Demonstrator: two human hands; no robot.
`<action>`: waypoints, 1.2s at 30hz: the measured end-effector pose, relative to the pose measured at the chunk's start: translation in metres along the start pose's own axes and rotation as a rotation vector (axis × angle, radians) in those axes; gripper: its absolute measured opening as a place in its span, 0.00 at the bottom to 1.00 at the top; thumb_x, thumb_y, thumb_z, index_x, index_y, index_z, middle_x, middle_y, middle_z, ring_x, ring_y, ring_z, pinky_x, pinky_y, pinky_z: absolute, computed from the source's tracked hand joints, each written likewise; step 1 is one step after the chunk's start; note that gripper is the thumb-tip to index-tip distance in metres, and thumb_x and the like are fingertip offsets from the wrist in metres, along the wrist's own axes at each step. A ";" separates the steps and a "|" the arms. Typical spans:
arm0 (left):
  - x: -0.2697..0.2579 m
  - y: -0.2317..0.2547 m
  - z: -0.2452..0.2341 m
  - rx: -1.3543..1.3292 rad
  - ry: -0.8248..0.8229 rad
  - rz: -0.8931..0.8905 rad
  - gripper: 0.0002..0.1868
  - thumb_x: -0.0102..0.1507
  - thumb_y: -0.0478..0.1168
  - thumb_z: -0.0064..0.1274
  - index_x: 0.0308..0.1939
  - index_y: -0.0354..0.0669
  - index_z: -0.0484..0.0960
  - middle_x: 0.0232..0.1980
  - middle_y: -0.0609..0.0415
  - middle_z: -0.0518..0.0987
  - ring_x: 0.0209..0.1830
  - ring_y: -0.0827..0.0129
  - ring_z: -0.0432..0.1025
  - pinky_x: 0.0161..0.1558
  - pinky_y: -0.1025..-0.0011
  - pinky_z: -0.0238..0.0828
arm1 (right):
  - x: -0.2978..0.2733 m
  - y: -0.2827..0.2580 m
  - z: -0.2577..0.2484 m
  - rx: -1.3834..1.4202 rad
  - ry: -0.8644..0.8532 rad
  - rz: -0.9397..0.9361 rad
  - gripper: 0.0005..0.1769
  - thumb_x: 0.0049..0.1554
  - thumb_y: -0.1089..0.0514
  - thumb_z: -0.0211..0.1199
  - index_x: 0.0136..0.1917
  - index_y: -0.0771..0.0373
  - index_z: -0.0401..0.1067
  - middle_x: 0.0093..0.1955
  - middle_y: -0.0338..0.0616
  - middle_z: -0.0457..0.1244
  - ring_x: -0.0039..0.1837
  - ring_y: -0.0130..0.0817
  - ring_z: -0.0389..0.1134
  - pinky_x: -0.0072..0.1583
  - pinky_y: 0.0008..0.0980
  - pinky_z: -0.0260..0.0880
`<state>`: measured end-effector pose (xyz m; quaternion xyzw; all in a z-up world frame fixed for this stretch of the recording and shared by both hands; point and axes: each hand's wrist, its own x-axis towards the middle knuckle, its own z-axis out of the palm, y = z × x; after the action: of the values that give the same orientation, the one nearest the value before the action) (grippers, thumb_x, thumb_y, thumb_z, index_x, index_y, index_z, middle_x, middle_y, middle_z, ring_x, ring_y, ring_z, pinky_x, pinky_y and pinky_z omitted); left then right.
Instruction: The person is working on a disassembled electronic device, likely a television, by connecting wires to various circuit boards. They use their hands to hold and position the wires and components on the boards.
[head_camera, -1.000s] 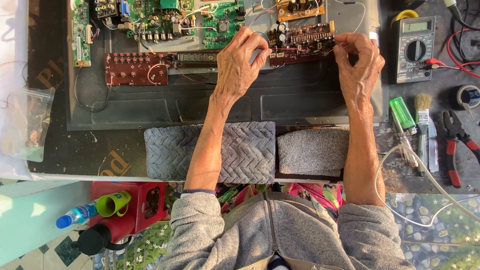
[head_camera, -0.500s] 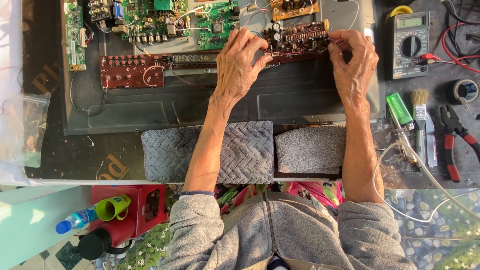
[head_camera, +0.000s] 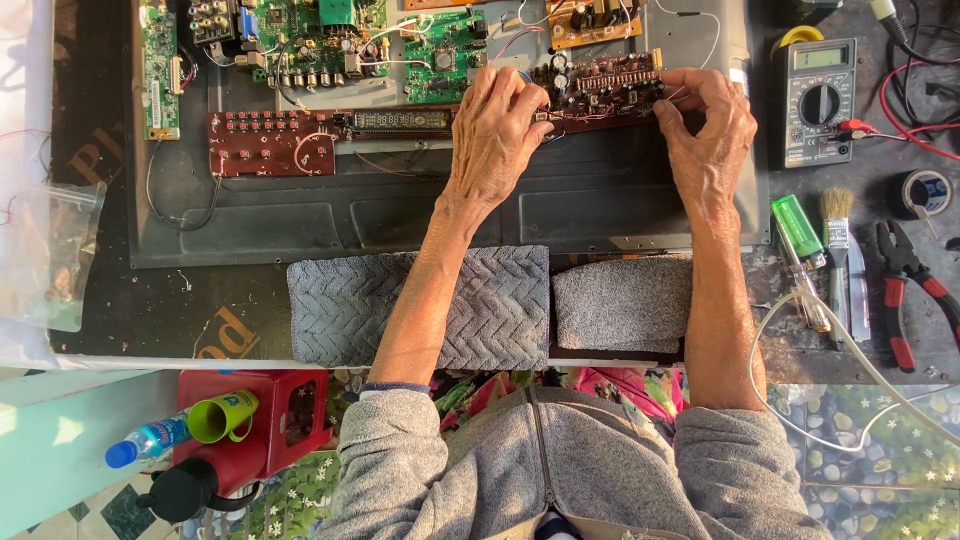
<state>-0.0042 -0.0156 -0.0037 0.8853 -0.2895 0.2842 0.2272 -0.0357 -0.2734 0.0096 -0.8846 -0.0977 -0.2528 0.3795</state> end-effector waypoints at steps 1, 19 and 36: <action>0.001 0.002 -0.002 0.005 0.007 0.004 0.23 0.57 0.33 0.75 0.42 0.43 0.72 0.43 0.54 0.63 0.48 0.60 0.59 0.45 0.61 0.68 | 0.000 -0.002 0.000 0.005 -0.003 0.014 0.14 0.61 0.67 0.70 0.60 0.59 0.78 0.51 0.40 0.68 0.48 0.33 0.66 0.58 0.38 0.64; -0.005 0.004 0.014 0.015 0.060 -0.042 0.20 0.62 0.29 0.70 0.45 0.43 0.70 0.44 0.53 0.66 0.46 0.61 0.61 0.42 0.63 0.68 | -0.002 0.001 0.001 -0.004 0.027 -0.031 0.16 0.61 0.73 0.70 0.60 0.61 0.78 0.52 0.44 0.62 0.48 0.35 0.65 0.55 0.38 0.66; -0.001 0.004 0.007 -0.047 0.148 0.015 0.13 0.73 0.51 0.55 0.47 0.46 0.77 0.42 0.57 0.71 0.46 0.62 0.65 0.48 0.61 0.69 | 0.028 -0.018 0.009 0.143 0.181 -0.181 0.06 0.63 0.72 0.65 0.54 0.68 0.75 0.50 0.48 0.62 0.47 0.36 0.62 0.49 0.34 0.69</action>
<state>-0.0044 -0.0221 -0.0085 0.8541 -0.2849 0.3438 0.2667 -0.0146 -0.2549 0.0298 -0.8164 -0.1605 -0.3571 0.4246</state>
